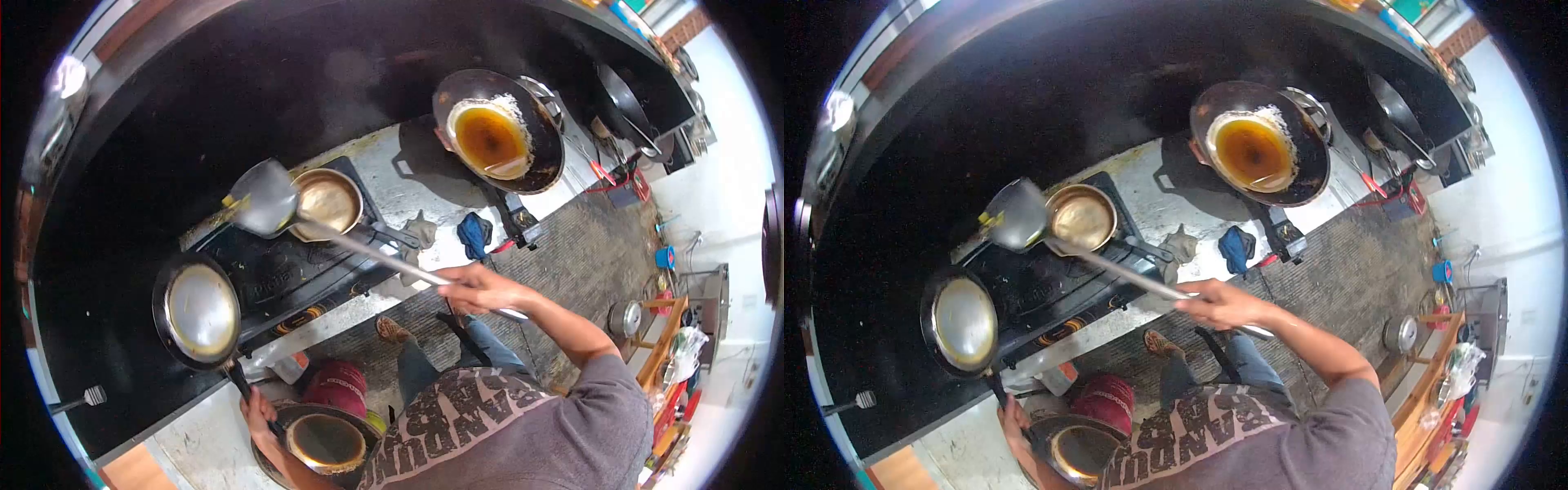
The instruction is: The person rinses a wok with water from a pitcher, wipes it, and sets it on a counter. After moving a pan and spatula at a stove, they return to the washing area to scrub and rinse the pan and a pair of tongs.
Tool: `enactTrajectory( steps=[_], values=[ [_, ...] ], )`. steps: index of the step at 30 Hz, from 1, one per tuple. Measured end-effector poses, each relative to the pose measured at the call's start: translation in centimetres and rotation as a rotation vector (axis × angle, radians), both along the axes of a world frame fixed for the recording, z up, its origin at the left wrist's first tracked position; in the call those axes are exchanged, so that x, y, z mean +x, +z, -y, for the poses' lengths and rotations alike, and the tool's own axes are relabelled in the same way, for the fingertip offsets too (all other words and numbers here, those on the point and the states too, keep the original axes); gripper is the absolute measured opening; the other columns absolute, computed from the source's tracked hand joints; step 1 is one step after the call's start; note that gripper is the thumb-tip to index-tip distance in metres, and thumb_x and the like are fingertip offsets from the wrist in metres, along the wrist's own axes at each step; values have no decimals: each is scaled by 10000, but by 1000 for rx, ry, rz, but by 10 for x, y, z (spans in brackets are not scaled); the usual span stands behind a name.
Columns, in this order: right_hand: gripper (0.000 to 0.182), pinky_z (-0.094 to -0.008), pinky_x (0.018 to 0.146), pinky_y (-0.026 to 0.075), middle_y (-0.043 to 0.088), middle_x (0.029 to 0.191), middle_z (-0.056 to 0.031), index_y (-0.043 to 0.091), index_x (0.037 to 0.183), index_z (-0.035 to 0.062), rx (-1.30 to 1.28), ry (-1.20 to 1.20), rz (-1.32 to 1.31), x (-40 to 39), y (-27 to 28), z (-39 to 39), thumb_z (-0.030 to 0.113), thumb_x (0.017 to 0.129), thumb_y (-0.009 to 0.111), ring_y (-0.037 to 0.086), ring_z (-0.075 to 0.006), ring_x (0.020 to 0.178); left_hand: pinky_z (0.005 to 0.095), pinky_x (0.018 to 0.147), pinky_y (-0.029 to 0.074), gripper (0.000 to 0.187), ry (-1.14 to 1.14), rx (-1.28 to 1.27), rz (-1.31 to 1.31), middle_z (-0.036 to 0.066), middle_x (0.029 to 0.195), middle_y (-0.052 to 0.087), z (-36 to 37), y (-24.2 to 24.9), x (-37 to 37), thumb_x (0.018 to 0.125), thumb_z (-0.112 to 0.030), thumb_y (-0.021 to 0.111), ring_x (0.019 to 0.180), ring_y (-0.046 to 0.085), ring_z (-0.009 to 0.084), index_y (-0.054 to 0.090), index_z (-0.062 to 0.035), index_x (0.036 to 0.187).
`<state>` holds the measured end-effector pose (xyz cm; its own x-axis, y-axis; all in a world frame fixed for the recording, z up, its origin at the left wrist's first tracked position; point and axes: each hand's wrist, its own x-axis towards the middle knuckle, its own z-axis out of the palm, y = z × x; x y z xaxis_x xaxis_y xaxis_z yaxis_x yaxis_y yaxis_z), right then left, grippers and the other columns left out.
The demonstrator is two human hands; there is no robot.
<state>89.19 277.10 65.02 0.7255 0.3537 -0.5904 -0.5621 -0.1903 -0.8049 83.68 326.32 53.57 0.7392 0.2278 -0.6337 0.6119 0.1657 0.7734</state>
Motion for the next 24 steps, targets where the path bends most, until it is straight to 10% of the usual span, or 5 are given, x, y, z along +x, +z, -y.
enactTrajectory(
  steps=[7,11,17,18,24],
  values=[
    [299,-204,382,333,487,674,-5,522,1079,21,-328,-696,109,-84,-4,168,241,894,439,437,-58,496,223,322,238,237,48,-44,0,-55,481,294,95,23,-70,848,-265,587,359,286,51,418,-106,895],
    [369,-206,357,303,447,582,37,529,1138,10,-502,-741,222,-86,-46,276,292,912,454,379,-32,419,226,327,243,232,50,-21,-37,-51,498,302,163,33,-105,847,-254,591,355,302,54,431,-102,920],
    [410,-430,691,476,610,795,-216,496,1212,147,-1297,-472,672,-69,-114,408,188,805,516,611,-356,749,224,334,242,253,117,-9,-67,-51,516,295,281,45,-151,845,-247,591,364,277,56,441,-93,978],
    [413,-434,685,478,615,800,-204,499,1212,180,-1340,-449,616,-64,-109,413,175,799,516,611,-352,745,204,311,220,264,138,4,-31,-64,471,292,304,50,-154,864,-259,559,335,280,39,387,-131,709],
    [465,-431,659,489,584,806,-179,529,1185,248,-1341,-418,613,-37,-132,425,101,744,547,601,-332,733,243,313,232,251,23,22,-106,-51,469,280,377,43,-178,840,-261,599,336,272,61,401,-111,803]
  ],
)
